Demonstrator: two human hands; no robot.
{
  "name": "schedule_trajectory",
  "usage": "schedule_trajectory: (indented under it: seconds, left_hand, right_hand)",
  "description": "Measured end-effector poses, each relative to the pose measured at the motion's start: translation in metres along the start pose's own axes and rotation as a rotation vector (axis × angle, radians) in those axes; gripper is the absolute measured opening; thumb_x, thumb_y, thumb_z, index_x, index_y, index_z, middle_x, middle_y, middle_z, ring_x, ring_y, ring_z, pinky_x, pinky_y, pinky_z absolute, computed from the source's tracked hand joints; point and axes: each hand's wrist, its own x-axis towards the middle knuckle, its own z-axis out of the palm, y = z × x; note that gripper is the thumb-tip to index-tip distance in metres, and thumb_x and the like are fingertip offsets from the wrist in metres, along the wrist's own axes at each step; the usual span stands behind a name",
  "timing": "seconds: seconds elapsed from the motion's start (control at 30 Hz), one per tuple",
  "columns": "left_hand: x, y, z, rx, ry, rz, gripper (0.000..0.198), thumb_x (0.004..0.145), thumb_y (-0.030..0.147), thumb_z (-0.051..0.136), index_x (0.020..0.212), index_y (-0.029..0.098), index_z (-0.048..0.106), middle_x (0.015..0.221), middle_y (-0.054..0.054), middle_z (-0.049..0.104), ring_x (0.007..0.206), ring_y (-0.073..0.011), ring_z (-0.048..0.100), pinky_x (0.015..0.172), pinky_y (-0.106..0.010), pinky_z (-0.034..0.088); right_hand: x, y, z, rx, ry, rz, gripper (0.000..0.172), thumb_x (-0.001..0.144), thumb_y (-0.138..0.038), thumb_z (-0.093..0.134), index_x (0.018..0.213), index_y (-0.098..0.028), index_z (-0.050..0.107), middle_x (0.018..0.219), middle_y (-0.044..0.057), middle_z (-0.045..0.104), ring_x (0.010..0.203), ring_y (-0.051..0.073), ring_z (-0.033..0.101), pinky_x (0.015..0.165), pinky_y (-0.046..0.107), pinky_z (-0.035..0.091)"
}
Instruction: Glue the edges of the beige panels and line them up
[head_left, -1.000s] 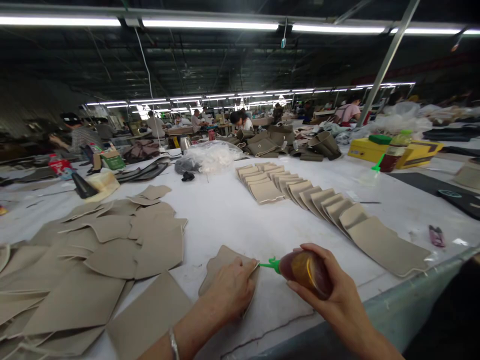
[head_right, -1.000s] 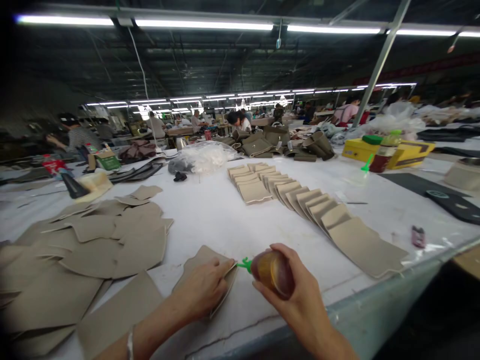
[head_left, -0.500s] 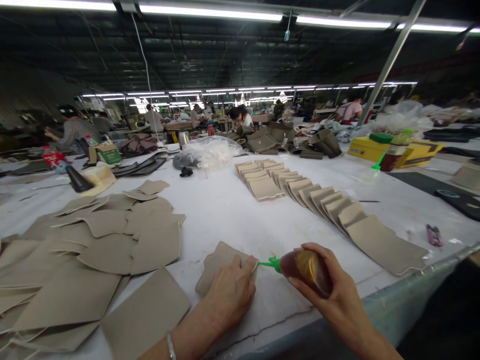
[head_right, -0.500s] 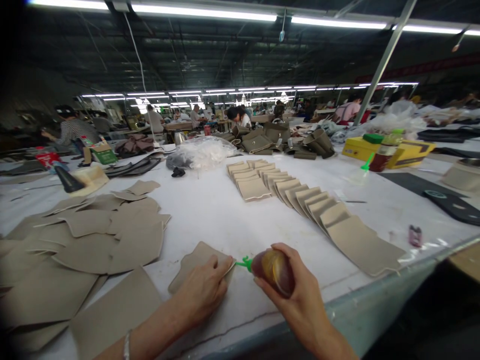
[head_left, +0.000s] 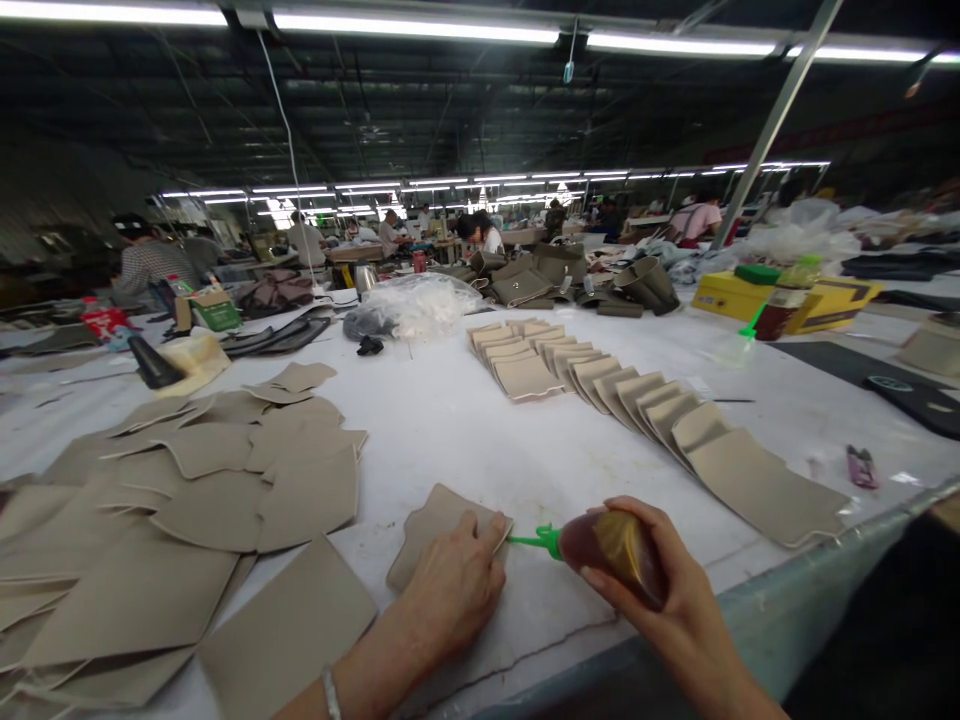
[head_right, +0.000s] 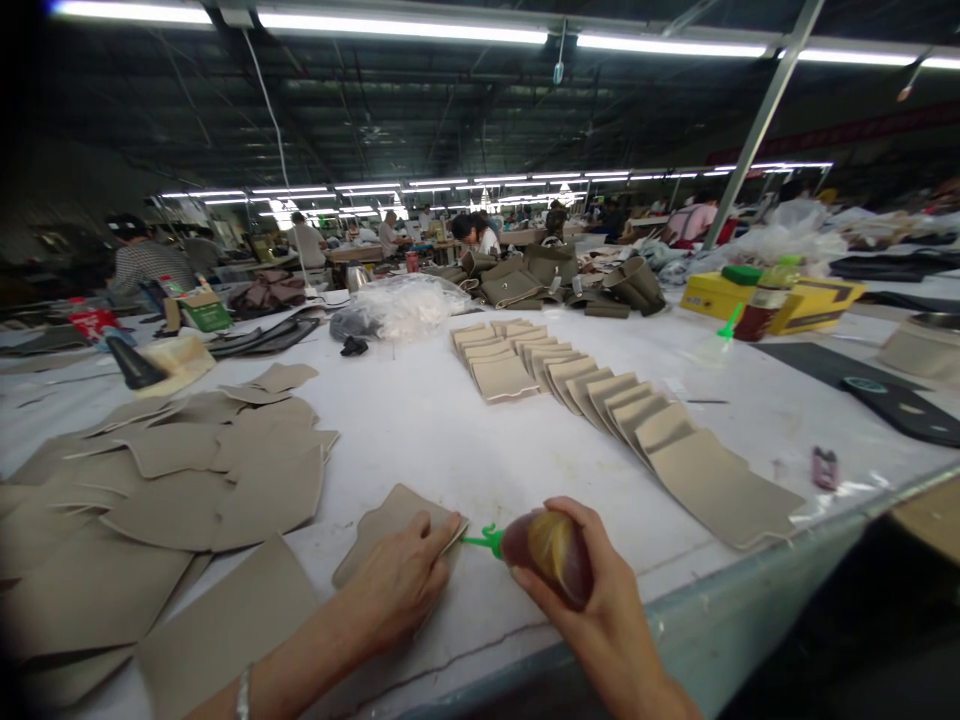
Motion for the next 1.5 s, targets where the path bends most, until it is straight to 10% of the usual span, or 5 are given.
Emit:
schedule_trajectory:
  seconds: [1.5]
  left_hand:
    - [-0.007, -0.011, -0.006, -0.141, -0.023, 0.057, 0.052, 0.092, 0.031, 0.025, 0.142, 0.022, 0.037, 0.111, -0.009, 0.054, 0.093, -0.0249, 0.060, 0.084, -0.037, 0.044]
  right_hand:
    - [-0.021, 0.005, -0.003, 0.336, -0.132, 0.217, 0.052, 0.076, -0.041, 0.074, 0.117, -0.028, 0.045, 0.101, 0.002, 0.059, 0.086, 0.024, 0.058, 0.074, 0.030, 0.046]
